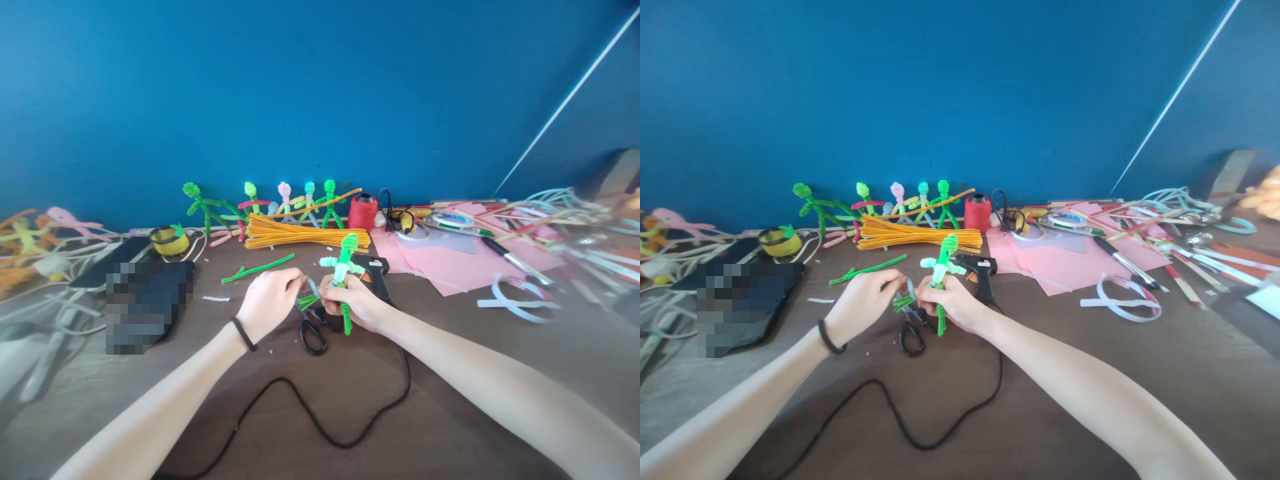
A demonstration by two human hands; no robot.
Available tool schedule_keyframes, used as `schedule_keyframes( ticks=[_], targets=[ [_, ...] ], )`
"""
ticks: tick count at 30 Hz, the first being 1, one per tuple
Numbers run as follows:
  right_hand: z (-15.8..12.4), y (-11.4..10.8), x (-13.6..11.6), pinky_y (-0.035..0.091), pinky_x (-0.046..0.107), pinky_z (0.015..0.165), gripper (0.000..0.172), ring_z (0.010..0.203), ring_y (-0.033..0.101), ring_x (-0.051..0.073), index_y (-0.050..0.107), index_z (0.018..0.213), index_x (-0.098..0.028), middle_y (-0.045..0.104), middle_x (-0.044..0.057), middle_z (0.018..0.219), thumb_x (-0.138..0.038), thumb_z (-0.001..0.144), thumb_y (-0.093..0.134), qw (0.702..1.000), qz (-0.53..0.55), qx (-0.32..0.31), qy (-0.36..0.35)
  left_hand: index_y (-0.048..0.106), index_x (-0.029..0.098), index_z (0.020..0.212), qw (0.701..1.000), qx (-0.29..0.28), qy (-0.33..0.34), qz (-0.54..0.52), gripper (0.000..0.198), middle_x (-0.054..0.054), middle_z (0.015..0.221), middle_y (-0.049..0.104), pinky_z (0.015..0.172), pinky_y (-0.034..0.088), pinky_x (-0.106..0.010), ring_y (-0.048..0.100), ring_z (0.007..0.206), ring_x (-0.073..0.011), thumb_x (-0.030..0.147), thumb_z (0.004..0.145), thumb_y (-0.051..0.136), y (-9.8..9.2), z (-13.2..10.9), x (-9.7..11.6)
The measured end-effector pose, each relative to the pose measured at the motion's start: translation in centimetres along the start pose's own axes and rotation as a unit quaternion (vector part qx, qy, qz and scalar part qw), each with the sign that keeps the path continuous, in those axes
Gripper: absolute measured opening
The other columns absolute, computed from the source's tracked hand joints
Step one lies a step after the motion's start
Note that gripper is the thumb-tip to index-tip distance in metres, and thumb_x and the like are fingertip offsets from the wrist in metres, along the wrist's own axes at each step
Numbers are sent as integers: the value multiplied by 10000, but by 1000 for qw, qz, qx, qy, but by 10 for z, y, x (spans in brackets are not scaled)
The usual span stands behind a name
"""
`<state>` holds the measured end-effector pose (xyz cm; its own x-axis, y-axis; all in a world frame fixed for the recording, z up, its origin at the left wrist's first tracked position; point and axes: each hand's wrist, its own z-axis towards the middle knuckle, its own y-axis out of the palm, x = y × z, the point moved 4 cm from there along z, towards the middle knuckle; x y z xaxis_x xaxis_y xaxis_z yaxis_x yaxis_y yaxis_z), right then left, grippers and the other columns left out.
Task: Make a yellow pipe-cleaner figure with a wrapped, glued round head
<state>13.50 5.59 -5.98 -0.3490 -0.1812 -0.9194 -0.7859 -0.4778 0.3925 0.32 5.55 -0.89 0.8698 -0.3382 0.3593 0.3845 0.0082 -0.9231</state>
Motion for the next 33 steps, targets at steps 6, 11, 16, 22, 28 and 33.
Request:
schedule_keyframes(
  ticks=[6, 11, 16, 22, 28, 33],
  targets=[
    [-1, 1, -2, 193, 207, 438, 189, 429, 367, 50, 502, 590, -137, 439, -48, 463, -237, 643, 653, 999, 54, 7, 9, 617, 204, 716, 997, -72, 2, 7, 291, -61, 731, 657, 614, 338, -249, 565, 689, -183, 273, 802, 347, 13, -1, 1],
    [1, -1, -4, 238, 203, 447, 209, 455, 364, 54, 507, 569, -141, 429, -45, 465, -250, 630, 675, 996, 73, 41, 5, 640, 182, 733, 990, -136, -15, 40, 334, -94, 688, 647, 580, 345, -259, 568, 627, -196, 317, 804, 343, 23, -6, 8],
    [3, -4, -5, 269, 202, 468, 222, 496, 388, 67, 491, 553, -145, 430, -40, 483, -265, 640, 656, 995, 71, 71, -17, 635, 211, 725, 986, -162, 20, -32, 326, -34, 646, 635, 593, 340, -246, 560, 598, -169, 282, 812, 329, 25, -11, 20],
    [4, -12, -4, 249, 221, 462, 202, 461, 360, 63, 502, 566, -145, 424, -46, 457, -270, 666, 625, 993, -8, 111, -46, 607, 208, 679, 986, -151, 29, -56, 325, -14, 640, 629, 587, 326, -233, 545, 591, -148, 299, 819, 329, 21, -17, 28],
    [6, -18, 0, 268, 225, 481, 192, 478, 394, 65, 503, 566, -143, 437, -45, 487, -245, 703, 591, 991, -85, 86, -65, 555, 198, 629, 991, -121, 46, -27, 304, 4, 603, 596, 569, 296, -228, 495, 554, -121, 286, 816, 333, 7, -19, 33],
    [6, -15, 2, 243, 220, 461, 177, 462, 388, 58, 518, 588, -133, 447, -41, 497, -244, 693, 606, 995, -77, 51, -40, 524, 202, 639, 998, -37, 54, -14, 268, 26, 564, 539, 540, 274, -225, 434, 521, -114, 297, 813, 344, -11, -12, 22]
  ],
)
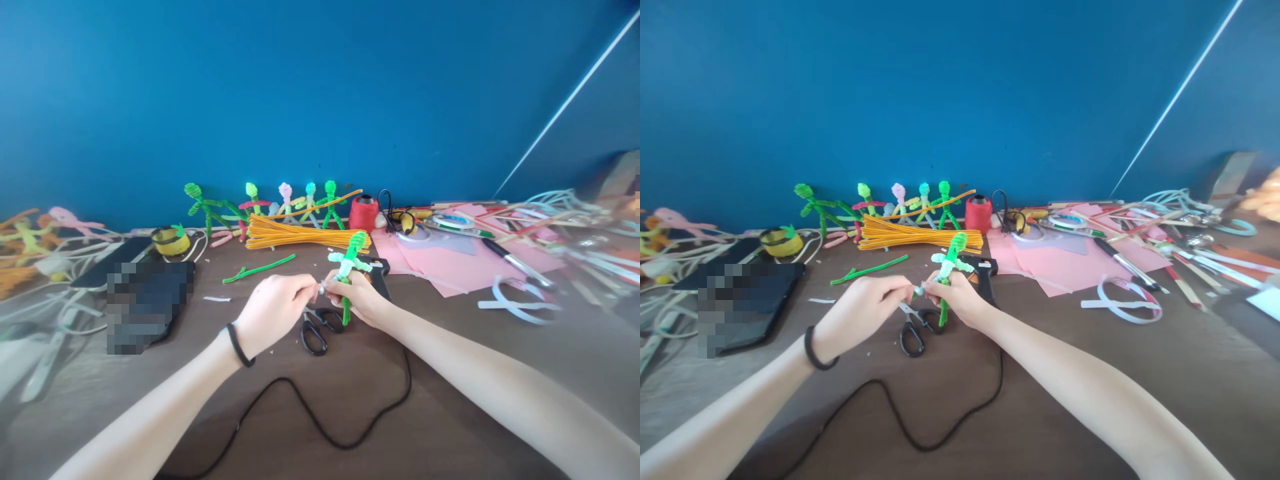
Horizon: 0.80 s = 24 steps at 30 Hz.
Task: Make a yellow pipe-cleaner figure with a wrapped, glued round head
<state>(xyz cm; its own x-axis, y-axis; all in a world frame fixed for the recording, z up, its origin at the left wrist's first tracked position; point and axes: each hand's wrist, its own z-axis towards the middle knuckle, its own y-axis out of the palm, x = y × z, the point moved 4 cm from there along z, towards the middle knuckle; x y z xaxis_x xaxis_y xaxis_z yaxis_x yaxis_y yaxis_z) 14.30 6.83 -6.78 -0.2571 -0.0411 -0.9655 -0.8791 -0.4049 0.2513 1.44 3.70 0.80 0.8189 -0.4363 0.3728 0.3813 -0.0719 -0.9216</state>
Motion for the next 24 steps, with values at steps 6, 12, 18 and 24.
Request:
schedule_keyframes(
  ticks=[6, 12, 18, 24],
  targets=[
    [-3, 9, -2, 203, 212, 438, 200, 429, 363, 49, 495, 571, -134, 433, -47, 460, -232, 655, 647, 995, 81, -37, 42, 520, 214, 652, 998, 28, -47, 32, 298, 17, 582, 542, 558, 281, -239, 463, 554, -132, 349, 829, 323, 0, 7, -19],
    [-4, 10, -5, 215, 203, 437, 178, 424, 358, 44, 518, 588, -130, 440, -48, 453, -223, 646, 658, 989, 133, -28, 53, 528, 208, 638, 997, -18, -51, 59, 291, -19, 642, 590, 563, 286, -253, 521, 627, -166, 305, 813, 317, 17, 8, -23],
    [-3, 9, -6, 241, 203, 442, 187, 456, 366, 58, 502, 553, -139, 437, -36, 468, -218, 650, 641, 987, 155, 0, 40, 592, 197, 668, 994, -86, -64, 5, 309, -39, 641, 625, 569, 314, -258, 551, 618, -181, 303, 802, 334, 29, 6, -15],
    [-2, 6, -7, 272, 207, 469, 206, 492, 390, 69, 489, 559, -146, 437, -39, 483, -248, 635, 651, 990, 136, 33, 28, 567, 171, 599, 980, -125, -54, -144, 372, 19, 465, 501, 544, 346, -223, 492, 478, -122, 356, 821, 332, 33, 5, -6]
  ],
)
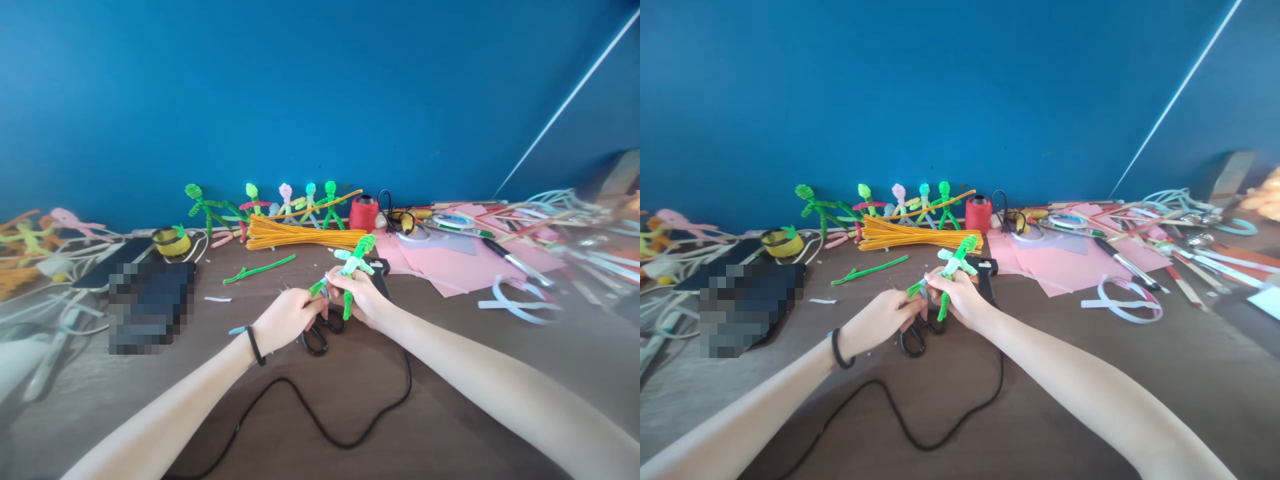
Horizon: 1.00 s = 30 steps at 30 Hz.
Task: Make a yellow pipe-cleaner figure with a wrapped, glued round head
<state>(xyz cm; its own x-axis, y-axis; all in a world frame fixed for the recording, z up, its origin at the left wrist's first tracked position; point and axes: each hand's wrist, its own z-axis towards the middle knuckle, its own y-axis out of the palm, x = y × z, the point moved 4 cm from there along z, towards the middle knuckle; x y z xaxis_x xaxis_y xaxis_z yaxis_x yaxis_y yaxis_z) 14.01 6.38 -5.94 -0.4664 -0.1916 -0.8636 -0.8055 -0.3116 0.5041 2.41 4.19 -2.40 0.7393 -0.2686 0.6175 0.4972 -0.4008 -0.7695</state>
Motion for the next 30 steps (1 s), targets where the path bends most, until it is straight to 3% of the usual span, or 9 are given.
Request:
schedule_keyframes(
  ticks=[8, 16, 18, 23, 30],
  targets=[
    [1, -5, -1, 289, 227, 496, 200, 485, 379, 65, 501, 586, -145, 427, -54, 485, -279, 682, 613, 992, -105, 14, -63, 572, 154, 706, 986, -61, 20, -154, 357, 56, 420, 446, 499, 322, -195, 377, 422, -75, 407, 819, 346, 5, -3, 5],
    [1, -10, -1, 305, 235, 500, 175, 495, 399, 74, 521, 621, -145, 446, -44, 512, -266, 740, 563, 969, -224, 2, -102, 576, 165, 683, 996, -28, 2, -87, 293, 42, 448, 521, 464, 315, -201, 405, 413, -82, 341, 792, 368, -8, -10, 13],
    [1, -10, 0, 314, 235, 502, 175, 497, 406, 77, 529, 627, -143, 453, -40, 517, -271, 741, 566, 967, -233, -7, -99, 575, 172, 668, 998, 2, 7, -59, 295, 41, 454, 525, 484, 323, -203, 430, 432, -88, 327, 797, 359, -15, -10, 12],
    [1, -7, 5, 301, 223, 481, 204, 490, 418, 75, 535, 630, -144, 474, -30, 526, -315, 714, 610, 981, -184, -30, -51, 506, 178, 583, 993, 115, 19, 22, 329, 40, 468, 479, 525, 315, -218, 443, 477, -103, 355, 811, 348, -31, -6, 3],
    [-4, 0, 5, 267, 195, 452, 199, 464, 406, 51, 547, 607, -134, 479, -39, 510, -261, 608, 700, 998, -46, -29, 30, 426, 183, 539, 991, 114, 15, 67, 327, 30, 511, 433, 528, 277, -233, 394, 513, -113, 357, 803, 345, -27, 2, -9]
  ],
)
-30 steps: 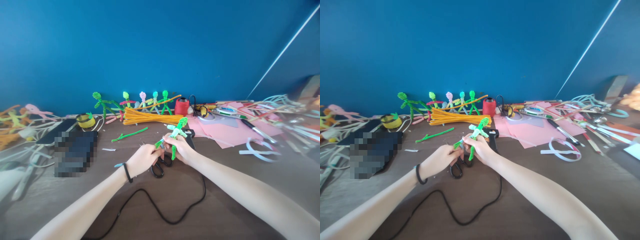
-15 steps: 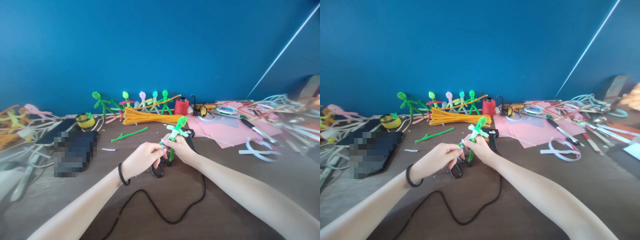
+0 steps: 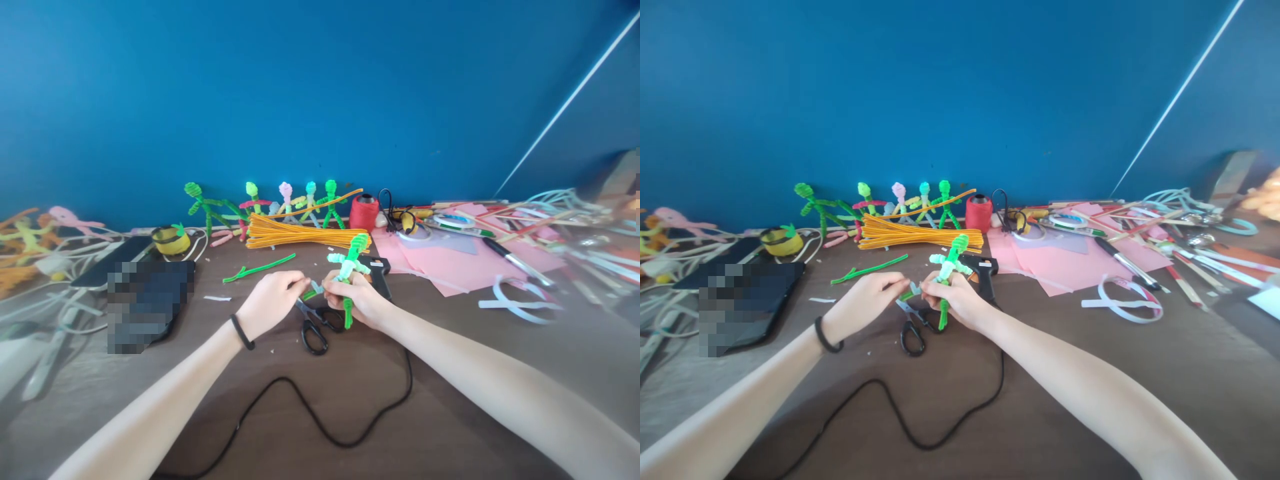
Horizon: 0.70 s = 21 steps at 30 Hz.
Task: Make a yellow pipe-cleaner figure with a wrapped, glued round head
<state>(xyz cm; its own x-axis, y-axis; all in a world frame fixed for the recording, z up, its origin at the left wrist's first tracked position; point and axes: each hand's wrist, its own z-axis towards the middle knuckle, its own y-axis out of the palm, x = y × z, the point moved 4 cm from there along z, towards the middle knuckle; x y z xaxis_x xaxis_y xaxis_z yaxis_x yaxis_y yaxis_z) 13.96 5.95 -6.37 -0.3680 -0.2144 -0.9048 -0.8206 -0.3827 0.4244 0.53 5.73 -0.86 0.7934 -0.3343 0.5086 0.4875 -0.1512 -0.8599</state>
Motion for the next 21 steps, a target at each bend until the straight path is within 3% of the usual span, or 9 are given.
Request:
schedule_keyframes(
  ticks=[6, 10, 15, 21],
  targets=[
    [0, 3, -3, 283, 188, 447, 186, 457, 402, 52, 538, 561, -136, 471, -35, 469, -236, 622, 682, 998, 63, -1, -4, 520, 175, 562, 995, -87, -12, -55, 252, 25, 507, 475, 545, 296, -236, 419, 512, -118, 227, 738, 348, 15, -1, 1],
    [0, 2, -4, 287, 191, 440, 187, 462, 402, 58, 543, 570, -140, 467, -34, 475, -256, 624, 681, 998, 59, 12, -10, 549, 164, 599, 983, -136, -22, -119, 261, 39, 472, 436, 509, 311, -226, 409, 472, -108, 266, 741, 355, 22, -5, 4],
    [1, 2, -7, 278, 196, 430, 229, 469, 407, 62, 530, 561, -141, 466, -31, 487, -301, 631, 678, 998, 14, 28, -47, 558, 163, 617, 988, -106, -18, -110, 252, 36, 485, 449, 508, 317, -219, 427, 484, -107, 244, 741, 354, 17, -3, 5],
    [2, 0, -2, 243, 201, 394, 306, 423, 419, 64, 502, 550, -149, 489, -24, 468, -393, 666, 646, 1000, -16, 18, -20, 558, 175, 608, 995, -82, 9, -60, 252, 23, 524, 504, 537, 329, -223, 438, 508, -114, 213, 734, 344, 12, -2, 6]
  ],
)
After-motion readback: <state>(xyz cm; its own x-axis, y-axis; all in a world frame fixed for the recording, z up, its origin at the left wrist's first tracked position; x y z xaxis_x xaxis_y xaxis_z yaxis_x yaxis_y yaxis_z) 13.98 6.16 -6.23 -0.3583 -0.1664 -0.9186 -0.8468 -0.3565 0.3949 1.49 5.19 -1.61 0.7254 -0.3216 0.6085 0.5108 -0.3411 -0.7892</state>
